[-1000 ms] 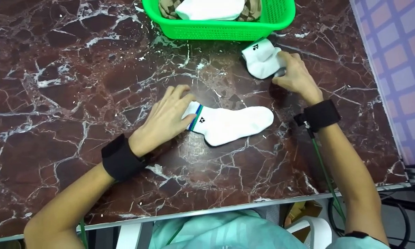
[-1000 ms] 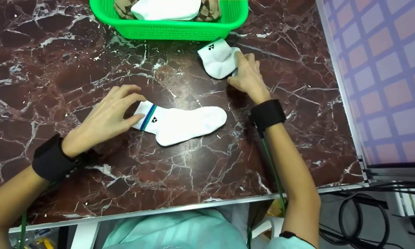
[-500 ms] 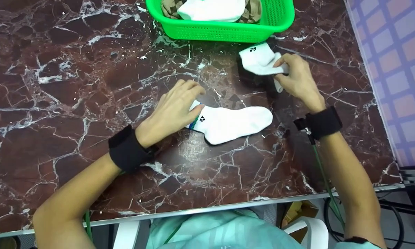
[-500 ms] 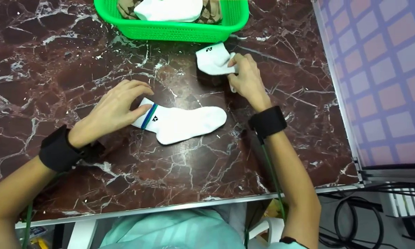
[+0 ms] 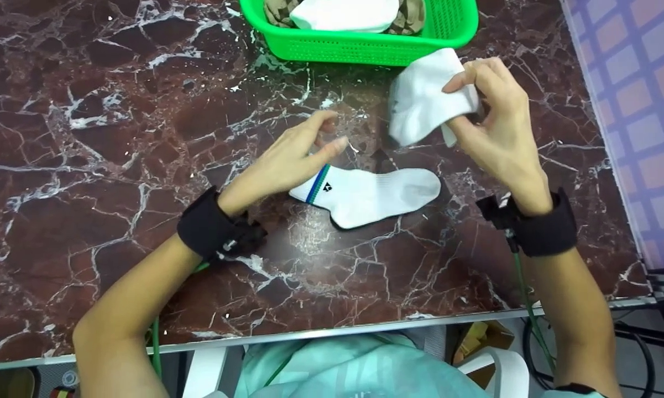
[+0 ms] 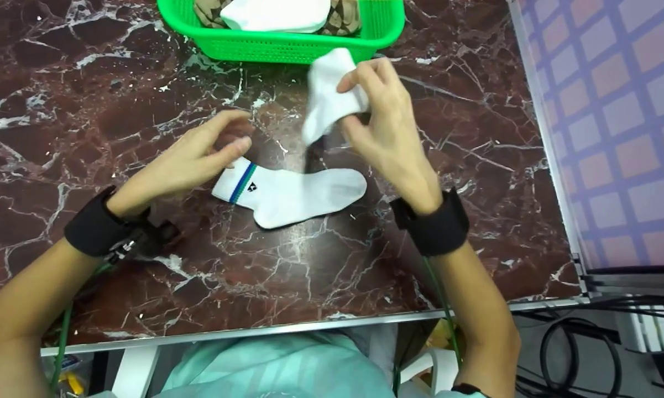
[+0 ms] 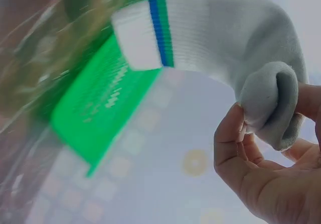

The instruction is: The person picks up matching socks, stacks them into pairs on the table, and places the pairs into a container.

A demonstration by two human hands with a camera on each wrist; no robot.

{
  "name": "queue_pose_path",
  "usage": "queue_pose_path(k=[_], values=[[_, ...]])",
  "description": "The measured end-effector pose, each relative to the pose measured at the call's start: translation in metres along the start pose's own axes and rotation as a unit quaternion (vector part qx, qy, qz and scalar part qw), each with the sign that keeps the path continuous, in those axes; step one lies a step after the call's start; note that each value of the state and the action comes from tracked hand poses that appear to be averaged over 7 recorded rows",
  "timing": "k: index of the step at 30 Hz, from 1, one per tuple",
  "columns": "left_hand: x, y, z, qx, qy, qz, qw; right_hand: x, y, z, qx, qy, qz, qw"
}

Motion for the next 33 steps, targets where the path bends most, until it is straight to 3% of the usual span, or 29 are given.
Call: queue_pose_path(k=[3, 6, 9, 13, 15, 17, 23, 27, 33], values=[[0.002, 0.005, -0.001, 0.008, -0.111, -0.021, 0.9935, 0.015, -0.003, 0.003, 0.004, 0.027, -0.039, 0.999], [0.002, 0.008, -0.001, -0.009, -0.211, -0.018, 0.9773, 0.038, -0.005, 0.007, -0.002, 0.048, -0.087, 0.995], [-0.005, 0.008, 0.000, -0.020, -0.322, 0.020, 0.9464, 0.060, -0.007, 0.011, -0.012, 0.074, -0.110, 0.991], [-0.016, 0.004, 0.003, -0.002, -0.446, 0.045, 0.8939, 0.071, -0.011, 0.012, -0.020, 0.128, -0.107, 0.986], [-0.019, 0.002, 0.005, 0.000, -0.472, 0.037, 0.8806, 0.070, -0.014, 0.011, -0.028, 0.151, -0.097, 0.983], [-0.020, 0.000, 0.004, -0.009, -0.487, 0.035, 0.8725, 0.066, -0.018, 0.008, -0.039, 0.163, -0.086, 0.982], [-0.027, -0.012, -0.010, -0.087, -0.458, 0.055, 0.8827, 0.046, -0.034, 0.006, -0.058, 0.164, -0.048, 0.984], [-0.042, -0.022, -0.024, -0.120, -0.436, 0.093, 0.8873, 0.033, -0.046, 0.007, -0.056, 0.139, -0.031, 0.988], [-0.069, -0.037, -0.047, -0.158, -0.344, 0.149, 0.9134, 0.021, -0.057, 0.011, -0.069, 0.144, -0.011, 0.987]])
Point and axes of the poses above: each hand's wrist, its own y-axis towards the middle knuckle, its own z-axis out of the palm, x = y × z, the point moved 6 cm from there along y, towards the middle knuckle, and after that the axes turned 6 degrees about y, right-handed, at the moved point
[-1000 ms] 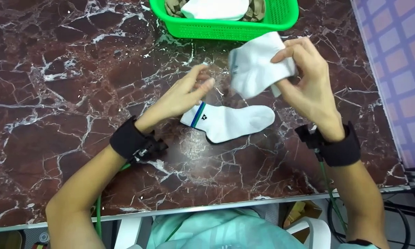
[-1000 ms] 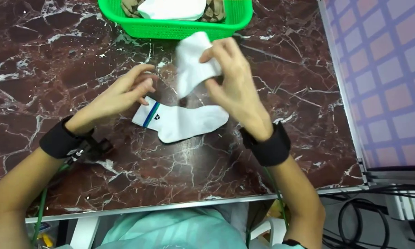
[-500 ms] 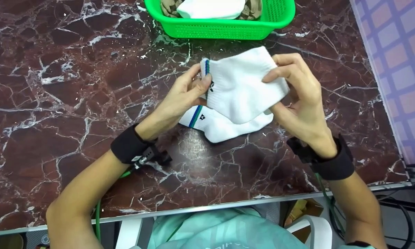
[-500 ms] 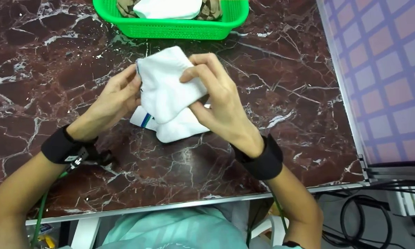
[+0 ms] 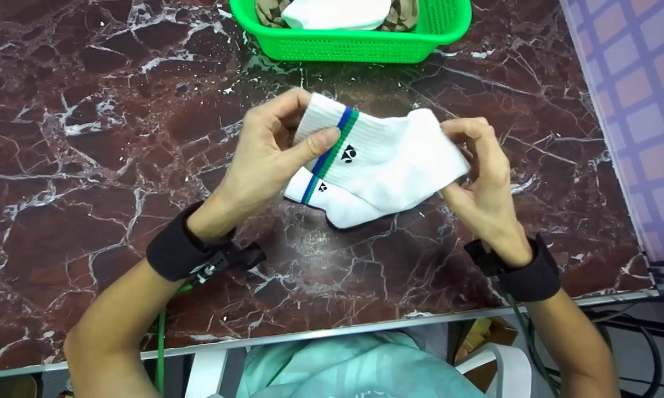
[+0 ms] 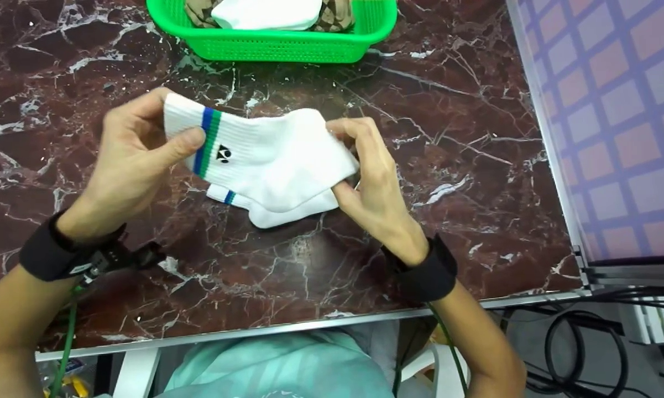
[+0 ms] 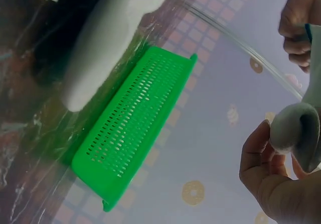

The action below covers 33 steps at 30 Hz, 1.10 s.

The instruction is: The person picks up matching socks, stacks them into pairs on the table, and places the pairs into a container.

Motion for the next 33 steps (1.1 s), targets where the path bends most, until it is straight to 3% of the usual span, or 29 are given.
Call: queue_pose_path(k=[4, 8, 13, 16, 19, 21, 24, 27, 33], values=[[-0.024, 0.009, 0.003, 0.014, 0.049, 0.064, 0.9966, -0.006, -0.008, 0.006, 0.008, -0.018, -0.004, 1.000], [-0.039, 0.019, 0.015, 0.038, 0.091, 0.136, 0.9858, -0.015, -0.016, 0.017, 0.039, -0.030, 0.009, 0.999], [-0.050, 0.025, 0.037, 0.077, 0.119, 0.172, 0.9748, -0.029, -0.023, 0.031, 0.086, 0.056, 0.097, 0.990], [-0.057, 0.027, 0.045, 0.093, 0.120, 0.182, 0.9714, -0.034, -0.027, 0.038, 0.121, 0.159, 0.160, 0.967], [-0.058, 0.029, 0.044, 0.099, 0.129, 0.185, 0.9693, -0.037, -0.031, 0.042, 0.151, 0.267, 0.207, 0.929], [-0.060, 0.028, 0.040, 0.095, 0.136, 0.191, 0.9675, -0.039, -0.034, 0.044, 0.162, 0.343, 0.229, 0.896], [-0.067, 0.025, 0.031, 0.084, 0.148, 0.204, 0.9641, -0.044, -0.043, 0.043, 0.161, 0.411, 0.247, 0.863], [-0.076, 0.021, 0.021, 0.071, 0.164, 0.206, 0.9621, -0.051, -0.055, 0.038, 0.145, 0.429, 0.259, 0.853], [-0.078, 0.015, 0.008, 0.053, 0.194, 0.187, 0.9615, -0.062, -0.072, 0.024, 0.088, 0.447, 0.289, 0.842]])
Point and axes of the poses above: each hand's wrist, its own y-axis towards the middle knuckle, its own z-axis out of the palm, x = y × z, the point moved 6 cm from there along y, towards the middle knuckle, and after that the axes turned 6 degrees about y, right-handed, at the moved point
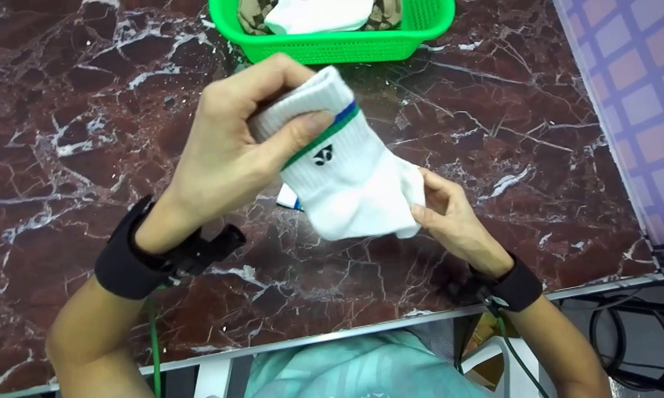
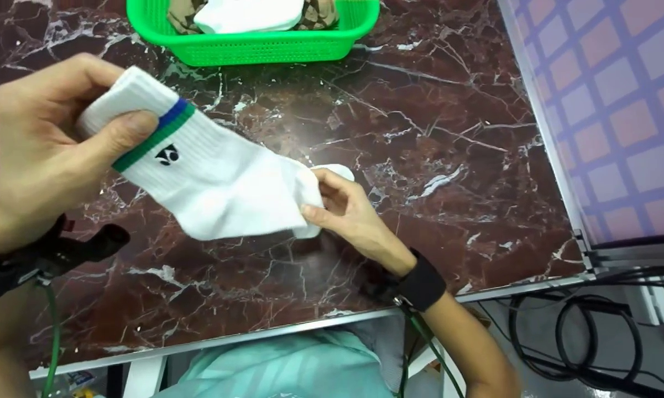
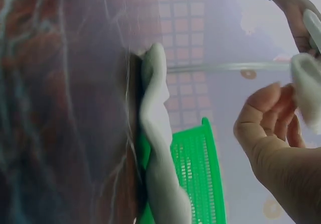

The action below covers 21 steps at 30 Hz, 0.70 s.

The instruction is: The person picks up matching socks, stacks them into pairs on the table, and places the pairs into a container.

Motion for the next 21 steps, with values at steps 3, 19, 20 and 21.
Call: queue_pose_path(k=[3, 19, 20, 21], values=[[0.007, -0.008, -0.003, -0.001, 0.005, -0.018, 0.9998, 0.002, -0.004, -0.004, -0.019, -0.006, -0.001, 1.000], [0.065, -0.053, -0.003, 0.006, -0.004, -0.174, 0.9846, 0.038, -0.017, -0.035, -0.142, -0.127, -0.086, 0.978], [0.072, -0.058, -0.002, 0.009, -0.006, -0.185, 0.9827, 0.041, -0.018, -0.037, -0.147, -0.138, -0.092, 0.975], [0.078, -0.063, 0.001, 0.013, -0.006, -0.196, 0.9806, 0.044, -0.018, -0.039, -0.151, -0.147, -0.097, 0.973]])
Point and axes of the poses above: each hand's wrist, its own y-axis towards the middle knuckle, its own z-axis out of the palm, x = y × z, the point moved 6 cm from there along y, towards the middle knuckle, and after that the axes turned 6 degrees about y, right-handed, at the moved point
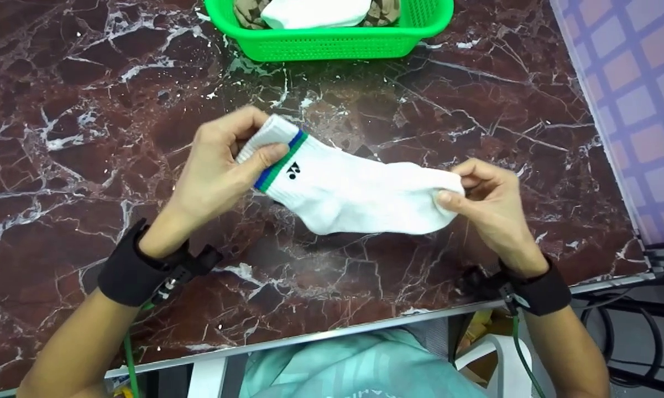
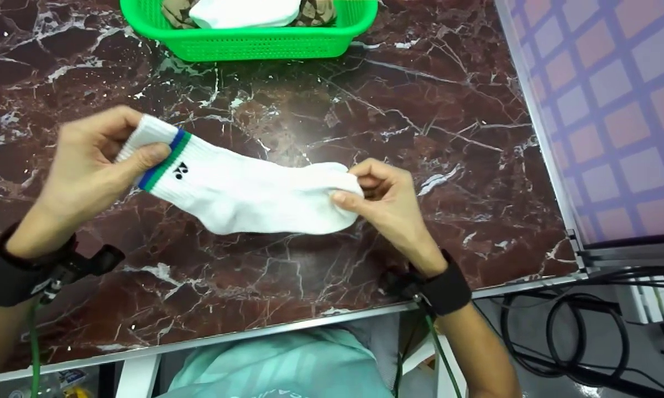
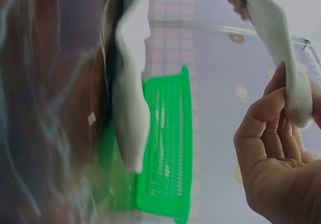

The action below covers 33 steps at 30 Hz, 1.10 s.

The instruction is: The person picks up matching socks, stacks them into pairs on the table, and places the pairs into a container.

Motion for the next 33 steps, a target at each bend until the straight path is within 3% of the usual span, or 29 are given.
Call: queue_pose_path(k=[3, 7, 10, 13, 20, 27, 33], values=[[0.024, -0.007, 0.009, 0.022, 0.010, -0.038, 0.9990, 0.007, 0.004, -0.006, -0.013, -0.022, -0.017, 1.000], [0.043, -0.012, 0.023, 0.050, 0.021, -0.078, 0.9955, 0.018, 0.012, -0.008, -0.039, -0.062, -0.039, 0.997], [0.051, -0.012, 0.031, 0.060, 0.025, -0.089, 0.9939, 0.024, 0.018, -0.004, -0.045, -0.100, -0.044, 0.993], [0.059, -0.013, 0.036, 0.068, 0.063, -0.091, 0.9915, 0.021, 0.026, 0.000, -0.032, -0.150, -0.027, 0.988], [0.080, -0.012, 0.042, 0.092, 0.190, -0.097, 0.9726, -0.008, 0.042, -0.001, 0.031, -0.293, 0.046, 0.954], [0.094, -0.007, 0.046, 0.110, 0.244, -0.110, 0.9571, -0.045, 0.051, -0.022, 0.064, -0.418, 0.070, 0.903], [0.100, -0.008, 0.043, 0.112, 0.265, -0.118, 0.9504, -0.052, 0.052, -0.025, 0.078, -0.450, 0.077, 0.887]])
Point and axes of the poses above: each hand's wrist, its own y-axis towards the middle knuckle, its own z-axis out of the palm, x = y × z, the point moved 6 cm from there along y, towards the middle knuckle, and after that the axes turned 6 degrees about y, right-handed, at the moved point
